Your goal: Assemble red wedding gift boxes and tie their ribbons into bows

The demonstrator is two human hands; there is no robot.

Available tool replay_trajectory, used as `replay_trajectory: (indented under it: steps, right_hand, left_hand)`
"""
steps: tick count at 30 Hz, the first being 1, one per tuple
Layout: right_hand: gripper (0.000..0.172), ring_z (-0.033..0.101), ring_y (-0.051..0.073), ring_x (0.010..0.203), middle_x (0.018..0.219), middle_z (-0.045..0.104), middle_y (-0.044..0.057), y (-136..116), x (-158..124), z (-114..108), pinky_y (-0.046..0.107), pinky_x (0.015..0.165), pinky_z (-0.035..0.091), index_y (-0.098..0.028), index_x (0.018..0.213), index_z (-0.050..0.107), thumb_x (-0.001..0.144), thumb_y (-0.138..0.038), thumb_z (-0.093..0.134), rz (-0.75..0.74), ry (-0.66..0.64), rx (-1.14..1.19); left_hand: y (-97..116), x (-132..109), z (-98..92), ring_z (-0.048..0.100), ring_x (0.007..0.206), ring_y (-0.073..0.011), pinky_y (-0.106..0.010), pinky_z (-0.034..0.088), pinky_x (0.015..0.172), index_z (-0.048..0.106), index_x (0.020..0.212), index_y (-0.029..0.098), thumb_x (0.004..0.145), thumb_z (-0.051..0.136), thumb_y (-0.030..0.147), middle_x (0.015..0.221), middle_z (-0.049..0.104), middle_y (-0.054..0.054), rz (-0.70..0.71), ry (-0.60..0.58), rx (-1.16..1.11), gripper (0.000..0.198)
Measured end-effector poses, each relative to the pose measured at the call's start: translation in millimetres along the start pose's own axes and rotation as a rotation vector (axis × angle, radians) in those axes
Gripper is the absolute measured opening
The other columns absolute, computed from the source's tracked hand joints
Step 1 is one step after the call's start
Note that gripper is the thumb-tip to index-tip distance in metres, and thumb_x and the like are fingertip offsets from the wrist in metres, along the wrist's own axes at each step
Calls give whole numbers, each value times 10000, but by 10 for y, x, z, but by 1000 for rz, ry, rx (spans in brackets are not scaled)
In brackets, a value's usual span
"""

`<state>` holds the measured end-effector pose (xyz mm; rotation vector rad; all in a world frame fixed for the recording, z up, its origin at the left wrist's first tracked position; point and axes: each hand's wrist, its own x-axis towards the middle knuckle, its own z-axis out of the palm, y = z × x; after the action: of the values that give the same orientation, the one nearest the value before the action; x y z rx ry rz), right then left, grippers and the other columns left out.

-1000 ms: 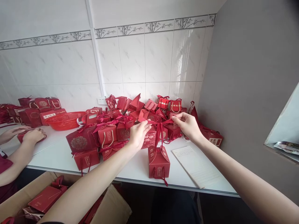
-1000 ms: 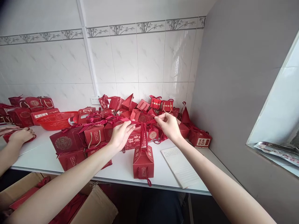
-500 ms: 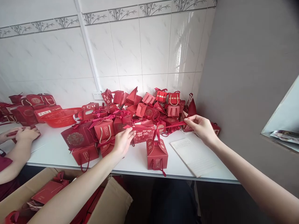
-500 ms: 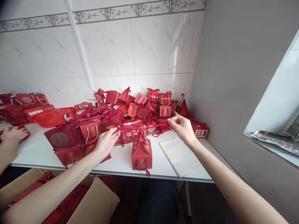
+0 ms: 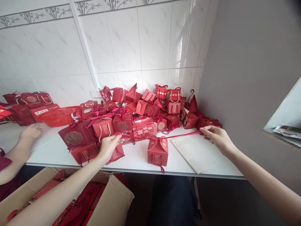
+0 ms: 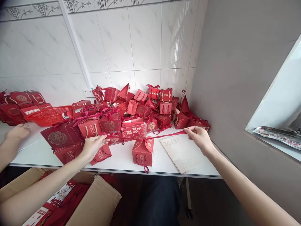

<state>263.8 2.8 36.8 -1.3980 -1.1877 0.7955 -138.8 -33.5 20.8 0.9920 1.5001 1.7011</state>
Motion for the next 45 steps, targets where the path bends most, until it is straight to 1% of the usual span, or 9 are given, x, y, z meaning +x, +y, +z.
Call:
replay_trajectory:
  steps: [3,9,14,24,30,33,37,41,45]
  right_hand:
    - [570,503,131,609,651,588,7,93,7,-36,321,650,491,-189,611,608,308,-628,811,40,20,25]
    - [564,516,144,662,695,595,12,273,-45,-119,337,706,487,-185,629,617,341,-629,812,71,-25,-3]
    - [582,517,166,634,650,600,31,296,-264,-219,352,677,476,-186,616,615,364,-686,777,51,-71,-115]
    - [534,548,202,603,659,649,62,515,-509,-333,328,573,431,-207,578,604,515,-732,683,-43,-199,-335]
    - [405,552,209,625,660,653,39,441,-480,-346,319,589,412,-227,711,680,534,-584,753,24,-668,-572]
    - [436,576,239,748,779,672,68,271,-452,-93,346,682,427,-214,715,678,627,-641,665,-97,-632,-563]
    - [549,536,199,695,700,595,40,137,-432,450,336,660,430,-183,698,608,725,-724,520,-158,-669,-352]
    - [563,519,173,678,671,548,18,206,-419,835,290,589,411,-171,695,573,711,-733,541,-115,-746,-214]
    - [530,466,129,598,613,508,-19,301,-407,936,274,573,369,-170,659,533,684,-694,608,-80,-762,-164]
  left_hand:
    - [1,32,-132,635,677,-192,-315,502,781,664,490,174,551,717,256,707,701,-36,116,-57,197,115]
    - [21,88,-240,646,829,-239,-345,481,825,742,725,194,783,463,360,938,721,-64,751,-214,984,330]
    - [64,222,-200,620,835,-278,-400,457,815,744,738,197,803,457,281,933,715,-101,894,-192,1219,307]
    - [33,303,-42,582,896,-315,-436,408,842,696,609,204,749,501,200,879,710,-129,815,-255,1255,240]
    - [141,140,168,545,1064,-378,-468,404,877,620,1153,102,794,494,181,1196,589,-212,783,-205,1365,389]
    - [153,34,416,536,1113,-346,-421,382,933,584,1192,137,786,545,227,1249,556,-175,696,-348,1124,417]
    - [7,-25,744,599,911,-260,-306,410,821,662,894,202,761,601,427,945,677,-73,288,-724,724,268]
    - [-148,-6,876,562,684,-189,-256,389,640,583,657,187,735,580,549,680,616,-6,179,-829,637,370]
    - [-191,-62,808,501,548,-143,-246,355,552,508,594,184,711,584,593,559,534,23,90,-929,564,432]
